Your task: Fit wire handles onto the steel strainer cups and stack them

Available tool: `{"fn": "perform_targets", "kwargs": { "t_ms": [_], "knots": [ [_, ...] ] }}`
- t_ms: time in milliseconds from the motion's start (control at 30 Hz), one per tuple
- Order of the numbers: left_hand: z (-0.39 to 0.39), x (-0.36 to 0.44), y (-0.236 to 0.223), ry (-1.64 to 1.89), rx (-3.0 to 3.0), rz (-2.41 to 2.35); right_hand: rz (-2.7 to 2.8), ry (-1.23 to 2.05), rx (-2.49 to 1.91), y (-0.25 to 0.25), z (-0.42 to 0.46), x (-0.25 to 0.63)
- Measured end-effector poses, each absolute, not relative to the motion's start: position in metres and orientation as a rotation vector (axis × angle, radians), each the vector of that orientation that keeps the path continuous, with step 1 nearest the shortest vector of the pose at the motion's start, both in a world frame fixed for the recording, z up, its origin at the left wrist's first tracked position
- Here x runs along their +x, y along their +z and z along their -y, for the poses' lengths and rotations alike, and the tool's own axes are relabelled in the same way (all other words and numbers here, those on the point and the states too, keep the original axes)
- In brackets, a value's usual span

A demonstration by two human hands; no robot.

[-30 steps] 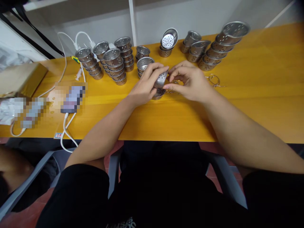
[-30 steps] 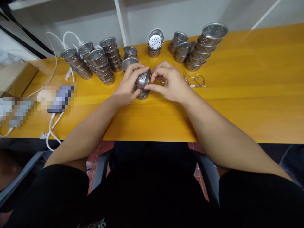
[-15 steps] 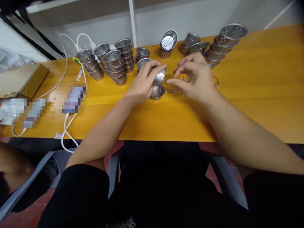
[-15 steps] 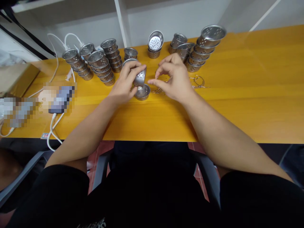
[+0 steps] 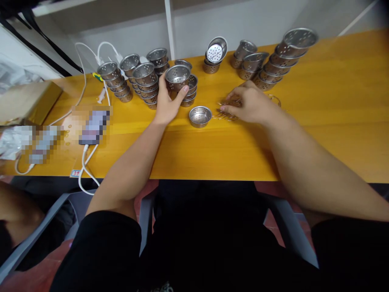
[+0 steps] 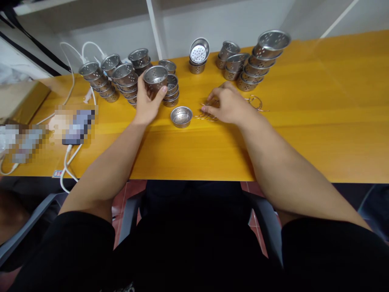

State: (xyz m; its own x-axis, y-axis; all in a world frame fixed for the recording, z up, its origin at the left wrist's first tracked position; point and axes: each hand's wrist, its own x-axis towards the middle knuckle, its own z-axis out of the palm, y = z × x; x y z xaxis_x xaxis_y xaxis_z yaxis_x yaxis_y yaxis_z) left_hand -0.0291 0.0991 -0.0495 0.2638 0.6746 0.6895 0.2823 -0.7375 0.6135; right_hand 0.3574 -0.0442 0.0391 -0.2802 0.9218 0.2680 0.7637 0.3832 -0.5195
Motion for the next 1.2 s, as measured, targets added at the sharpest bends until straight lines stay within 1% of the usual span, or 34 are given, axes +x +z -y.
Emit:
{"fn": "perform_targets", "kwargs": {
  "t_ms": [67, 167, 300, 467, 600, 800, 1067, 1200],
  "knots": [
    [-0.101, -0.022, -0.052, 1.496, 2.089, -0.893, 2.109, 0.373, -1.395, 0.042, 0.049, 0.350],
    [-0.091, -0.012, -0.048, 1.416, 2.118, -0.917, 2.092, 0.352, -1.223, 0.044, 0.053, 0.336],
    [-0.061, -0.002, -0.027, 1.417, 2.172, -0.990, 2.085, 0.381, -0.993, 0.038, 0.053, 0.317],
    [-0.041, -0.001, -0.008, 1.375, 2.287, -0.957, 2.095, 0.435, -0.890, 0.030, 0.051, 0.300],
    [-0.060, 0.002, -0.020, 1.388, 2.214, -0.920, 2.103, 0.474, -0.879, 0.032, 0.050, 0.296],
    [-0.083, 0.003, -0.043, 1.350, 2.256, -0.908, 2.115, 0.459, -0.876, 0.039, 0.052, 0.296],
    [-0.081, -0.001, -0.046, 1.365, 2.186, -0.897, 2.126, 0.461, -0.895, 0.042, 0.057, 0.296],
    [-0.085, 0.000, -0.047, 1.280, 2.280, -0.850, 2.125, 0.460, -0.902, 0.046, 0.059, 0.295]
  ]
}}
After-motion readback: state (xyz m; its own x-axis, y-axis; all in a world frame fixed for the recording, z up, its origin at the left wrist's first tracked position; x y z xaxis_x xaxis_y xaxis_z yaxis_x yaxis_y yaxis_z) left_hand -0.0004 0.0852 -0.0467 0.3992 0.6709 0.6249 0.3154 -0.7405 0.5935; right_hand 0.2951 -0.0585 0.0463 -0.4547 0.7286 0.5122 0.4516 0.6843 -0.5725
